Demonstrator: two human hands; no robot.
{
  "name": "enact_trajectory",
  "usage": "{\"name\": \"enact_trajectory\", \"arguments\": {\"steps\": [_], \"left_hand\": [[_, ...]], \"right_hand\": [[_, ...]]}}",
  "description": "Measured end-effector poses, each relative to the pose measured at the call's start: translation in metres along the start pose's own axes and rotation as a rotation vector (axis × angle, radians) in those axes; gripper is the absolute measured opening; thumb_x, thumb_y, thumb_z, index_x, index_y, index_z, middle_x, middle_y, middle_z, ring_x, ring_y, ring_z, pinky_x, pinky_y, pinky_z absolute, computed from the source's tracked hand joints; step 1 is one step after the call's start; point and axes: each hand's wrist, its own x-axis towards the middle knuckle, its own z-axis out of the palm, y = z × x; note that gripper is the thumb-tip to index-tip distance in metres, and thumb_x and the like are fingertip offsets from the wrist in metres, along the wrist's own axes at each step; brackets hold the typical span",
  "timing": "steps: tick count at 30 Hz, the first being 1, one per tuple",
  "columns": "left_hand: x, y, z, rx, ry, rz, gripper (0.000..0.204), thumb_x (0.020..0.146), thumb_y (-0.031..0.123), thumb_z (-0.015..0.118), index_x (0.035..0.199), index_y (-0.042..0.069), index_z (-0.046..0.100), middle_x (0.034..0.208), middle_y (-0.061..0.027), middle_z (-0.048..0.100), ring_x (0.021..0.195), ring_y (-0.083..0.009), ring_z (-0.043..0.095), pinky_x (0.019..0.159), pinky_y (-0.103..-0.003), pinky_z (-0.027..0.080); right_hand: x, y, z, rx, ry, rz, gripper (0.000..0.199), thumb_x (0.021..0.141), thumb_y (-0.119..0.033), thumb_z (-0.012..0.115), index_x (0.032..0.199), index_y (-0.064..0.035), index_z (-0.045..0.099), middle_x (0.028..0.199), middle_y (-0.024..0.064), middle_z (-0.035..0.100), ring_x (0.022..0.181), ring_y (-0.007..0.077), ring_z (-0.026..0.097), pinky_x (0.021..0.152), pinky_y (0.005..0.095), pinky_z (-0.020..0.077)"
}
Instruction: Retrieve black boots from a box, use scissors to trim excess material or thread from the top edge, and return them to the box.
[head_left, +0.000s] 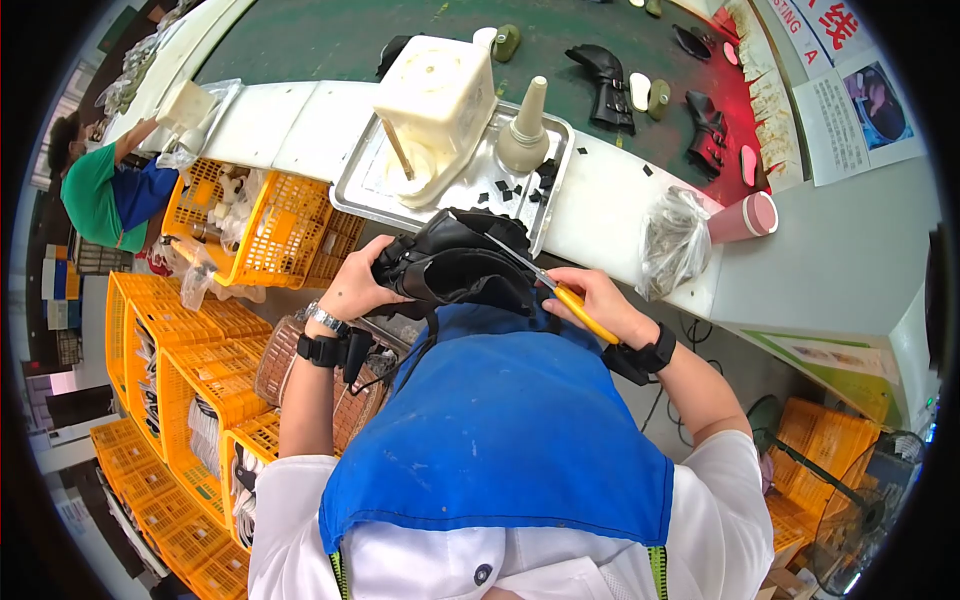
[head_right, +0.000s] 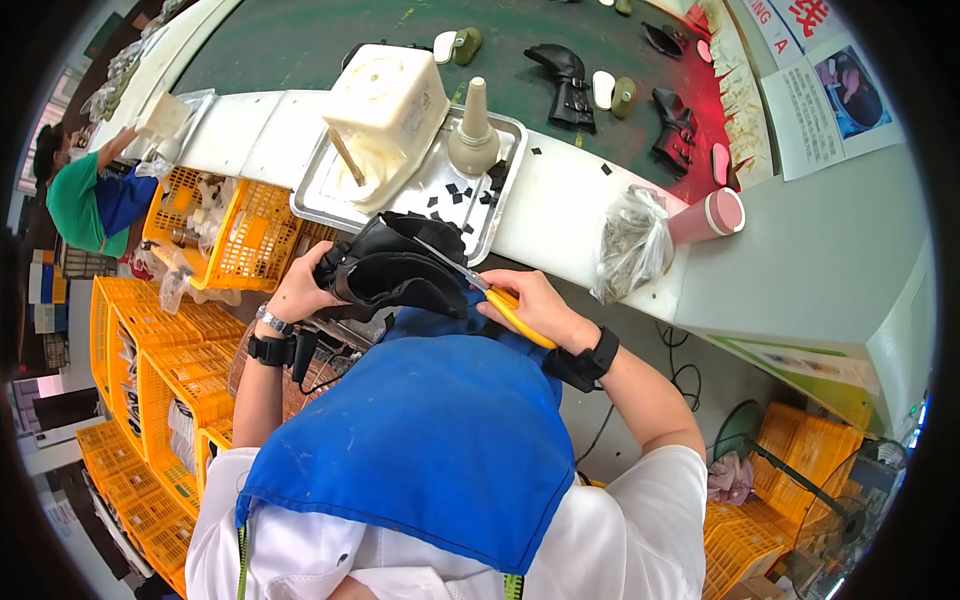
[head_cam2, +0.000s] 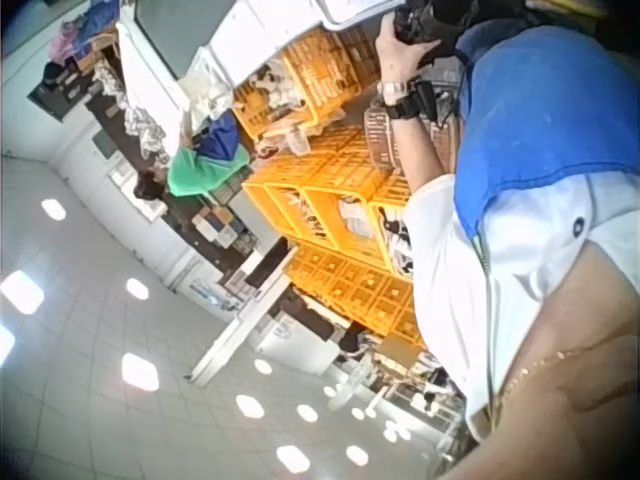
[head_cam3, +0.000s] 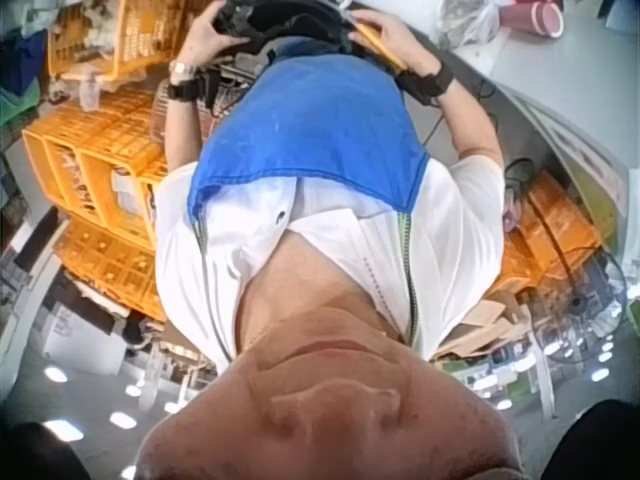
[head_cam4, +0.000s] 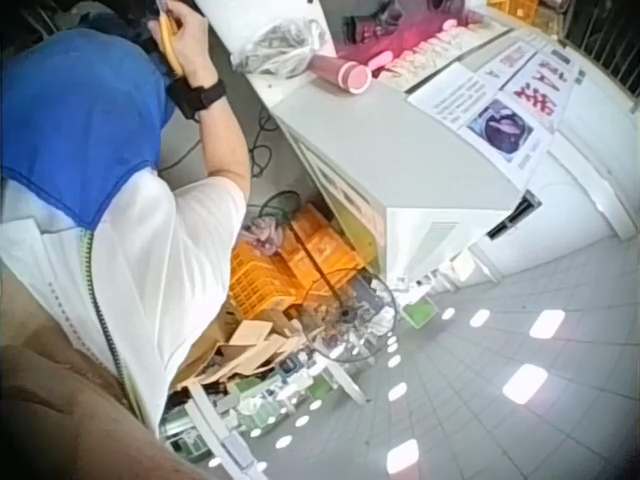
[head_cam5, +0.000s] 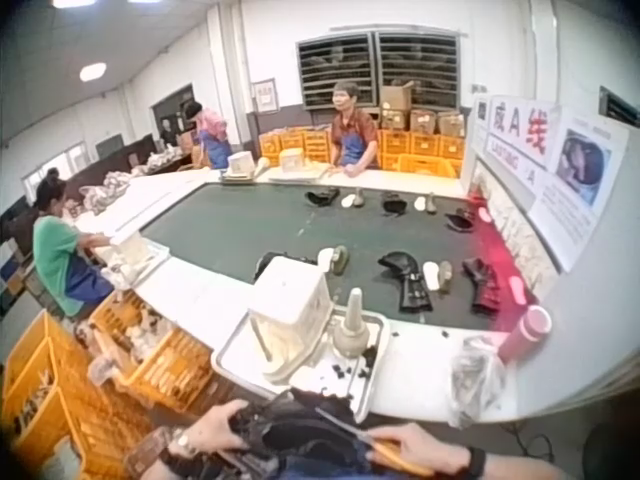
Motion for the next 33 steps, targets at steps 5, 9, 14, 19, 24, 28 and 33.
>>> {"name": "enact_trajectory", "arguments": {"steps": [5,9,14,19,24,28,33], "left_hand": [[0.006,0.001,0.002,0.105,0.000,0.037,0.062,0.054,0.006,0.081,0.108,0.000,0.051,0.093,-0.0093,0.062,0.085,-0.0145,0.059,0.080,-0.027,0.047],[0.008,0.004,0.003,0.122,-0.015,0.026,0.062,0.055,0.007,0.082,0.109,0.000,0.051,0.093,-0.0095,0.063,0.085,-0.0143,0.059,0.080,-0.027,0.047],[0.012,0.004,0.003,0.102,-0.020,0.042,0.064,0.055,0.007,0.082,0.110,-0.001,0.051,0.094,-0.0102,0.063,0.085,-0.0145,0.060,0.080,-0.028,0.047],[0.014,0.002,0.003,0.094,-0.032,0.046,0.064,0.055,0.006,0.081,0.111,-0.001,0.051,0.095,-0.0108,0.063,0.085,-0.0148,0.060,0.080,-0.028,0.047],[0.015,0.000,0.002,0.086,-0.038,0.049,0.065,0.055,0.007,0.081,0.111,-0.002,0.051,0.096,-0.0112,0.063,0.086,-0.0154,0.060,0.081,-0.028,0.047],[0.013,-0.010,0.002,0.045,0.016,0.005,0.069,0.052,0.010,0.083,0.112,0.001,0.051,0.097,-0.0077,0.060,0.090,-0.0161,0.055,0.085,-0.029,0.044],[-0.001,-0.009,-0.010,-0.016,0.206,-0.012,0.071,0.054,0.011,0.083,0.116,-0.001,0.049,0.101,-0.0074,0.060,0.091,-0.0162,0.056,0.084,-0.028,0.045]], "right_hand": [[0.003,0.011,-0.007,-0.017,-0.030,-0.006,0.033,0.081,-0.011,0.066,0.111,-0.0016,0.056,0.081,-0.0001,0.054,0.074,0.0060,0.043,0.069,0.0212,0.0406],[0.005,0.013,-0.011,0.036,-0.065,-0.033,0.042,0.081,-0.011,0.067,0.119,-0.0008,0.052,0.088,-0.0003,0.054,0.080,0.0058,0.043,0.074,0.0208,0.0403],[0.007,0.016,-0.011,0.061,-0.024,-0.068,0.044,0.080,-0.012,0.068,0.119,0.0011,0.051,0.083,-0.0006,0.051,0.077,0.0062,0.042,0.072,0.0203,0.0398],[0.007,0.010,-0.013,0.016,-0.034,-0.001,0.044,0.079,-0.010,0.069,0.119,-0.0012,0.053,0.090,-0.0007,0.057,0.082,0.0050,0.046,0.076,0.0206,0.0415],[0.006,0.013,-0.013,0.004,0.007,-0.012,0.043,0.079,-0.011,0.070,0.118,-0.0010,0.054,0.080,-0.0025,0.051,0.073,0.0040,0.043,0.067,0.0197,0.0404],[0.010,0.008,-0.020,0.194,0.128,0.095,0.039,0.080,-0.013,0.069,0.116,-0.0030,0.055,0.078,-0.0044,0.047,0.070,0.0042,0.041,0.062,0.0194,0.0387],[0.015,0.021,-0.033,0.168,0.369,0.066,0.041,0.086,-0.018,0.060,0.124,-0.0075,0.050,0.070,-0.0054,0.044,0.060,0.0036,0.043,0.054,0.0185,0.0368]]}}
